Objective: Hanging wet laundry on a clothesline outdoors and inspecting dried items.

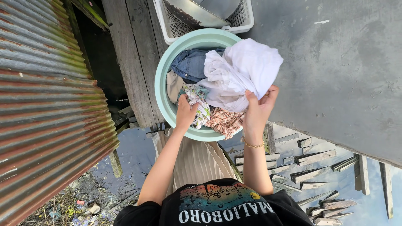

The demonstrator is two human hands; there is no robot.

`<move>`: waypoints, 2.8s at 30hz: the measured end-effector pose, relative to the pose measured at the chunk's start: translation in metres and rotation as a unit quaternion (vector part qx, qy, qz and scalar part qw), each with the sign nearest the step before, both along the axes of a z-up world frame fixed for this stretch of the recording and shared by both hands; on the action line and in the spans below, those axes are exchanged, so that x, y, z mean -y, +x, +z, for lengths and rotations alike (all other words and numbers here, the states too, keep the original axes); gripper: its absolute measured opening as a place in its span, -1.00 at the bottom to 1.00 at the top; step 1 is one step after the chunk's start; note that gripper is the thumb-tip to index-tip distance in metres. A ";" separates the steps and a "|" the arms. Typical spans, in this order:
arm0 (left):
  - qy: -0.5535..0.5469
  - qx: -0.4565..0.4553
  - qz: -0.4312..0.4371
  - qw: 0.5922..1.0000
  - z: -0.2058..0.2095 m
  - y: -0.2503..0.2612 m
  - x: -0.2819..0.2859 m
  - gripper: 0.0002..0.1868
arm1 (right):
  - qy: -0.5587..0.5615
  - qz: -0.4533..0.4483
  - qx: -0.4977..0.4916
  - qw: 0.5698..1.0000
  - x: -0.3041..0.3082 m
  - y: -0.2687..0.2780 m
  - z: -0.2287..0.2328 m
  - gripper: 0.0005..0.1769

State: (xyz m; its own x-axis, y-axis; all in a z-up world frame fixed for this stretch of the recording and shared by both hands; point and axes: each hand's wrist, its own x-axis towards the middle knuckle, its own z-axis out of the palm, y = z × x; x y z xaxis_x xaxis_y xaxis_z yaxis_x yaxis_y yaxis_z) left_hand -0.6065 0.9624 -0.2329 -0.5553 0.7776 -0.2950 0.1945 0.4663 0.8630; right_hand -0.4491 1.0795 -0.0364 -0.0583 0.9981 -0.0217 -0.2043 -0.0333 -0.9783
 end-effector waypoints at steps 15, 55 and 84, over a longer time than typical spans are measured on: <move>0.040 0.115 -0.082 0.989 0.020 -0.002 0.019 -0.34 | 0.102 -0.029 -0.086 0.991 0.066 0.053 0.108 -0.37; -0.050 0.423 -0.825 0.370 0.198 0.292 0.169 -0.02 | 0.064 -0.594 -0.041 0.801 0.540 0.195 0.092 -0.47; 0.134 0.342 -0.925 0.096 0.264 0.503 0.394 -0.60 | -0.200 -0.890 0.250 0.326 0.666 0.185 0.048 -0.71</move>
